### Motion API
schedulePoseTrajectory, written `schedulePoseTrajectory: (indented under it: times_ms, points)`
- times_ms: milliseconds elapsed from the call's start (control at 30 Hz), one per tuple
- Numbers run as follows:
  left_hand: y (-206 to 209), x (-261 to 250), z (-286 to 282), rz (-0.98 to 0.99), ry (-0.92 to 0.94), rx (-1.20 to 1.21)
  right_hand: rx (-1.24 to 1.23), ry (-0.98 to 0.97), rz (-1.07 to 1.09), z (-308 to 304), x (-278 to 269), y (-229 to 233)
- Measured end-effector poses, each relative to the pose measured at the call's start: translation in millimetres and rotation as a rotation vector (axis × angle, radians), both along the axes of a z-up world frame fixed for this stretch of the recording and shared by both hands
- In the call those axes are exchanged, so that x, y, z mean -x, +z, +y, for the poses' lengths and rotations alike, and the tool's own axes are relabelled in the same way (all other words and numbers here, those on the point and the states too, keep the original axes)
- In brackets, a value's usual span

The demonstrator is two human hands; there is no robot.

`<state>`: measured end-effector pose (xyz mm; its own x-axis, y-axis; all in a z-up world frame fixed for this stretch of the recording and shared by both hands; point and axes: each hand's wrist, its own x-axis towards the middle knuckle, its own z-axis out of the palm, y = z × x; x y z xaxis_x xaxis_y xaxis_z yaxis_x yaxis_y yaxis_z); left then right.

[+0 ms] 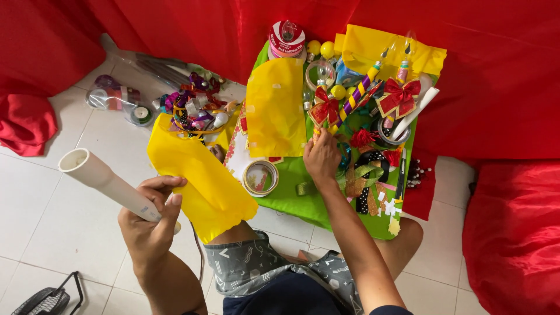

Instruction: Wrapping small snack items in yellow decorative paper and attaching ribbons.

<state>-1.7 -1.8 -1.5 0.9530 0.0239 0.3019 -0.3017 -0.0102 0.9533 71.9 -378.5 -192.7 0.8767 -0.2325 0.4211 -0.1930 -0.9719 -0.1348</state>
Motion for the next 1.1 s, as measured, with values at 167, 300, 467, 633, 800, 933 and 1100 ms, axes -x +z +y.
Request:
schedulePoseTrajectory:
  times_ms: [167,300,467,633,800,933,1100]
  points:
    - [0.6,1.3,0.4,0.011,0.000,0.009,0.024,0.001,-0.012,8.5,-2.2,10.4]
    - [-1.2,0.9,-1.7,0.027,-0.019,0.047,0.096,0.008,-0.035,17.9,-1.9,18.1]
    - [-1.2,1.4,-3.0,0.027,-0.026,0.045,0.115,0.022,-0.071,21.8,-1.1,19.7]
    - [-1.7,0.8,-3.4,0.031,-0.019,0.011,0.132,-0.004,-0.017,15.8,-6.6,6.2]
    - [-3.6,0.9,-5.2,0.023,-0.048,0.062,0.107,-0.010,0.015,16.4,-8.0,7.3]
    - [-2.4,1.2,-7.1,0.025,-0.047,0.036,0.088,-0.002,0.016,15.0,-7.7,10.1]
    - [2.2,2.0,-16.0,0.029,-0.107,0.059,-0.100,0.055,0.004,24.7,5.3,46.4]
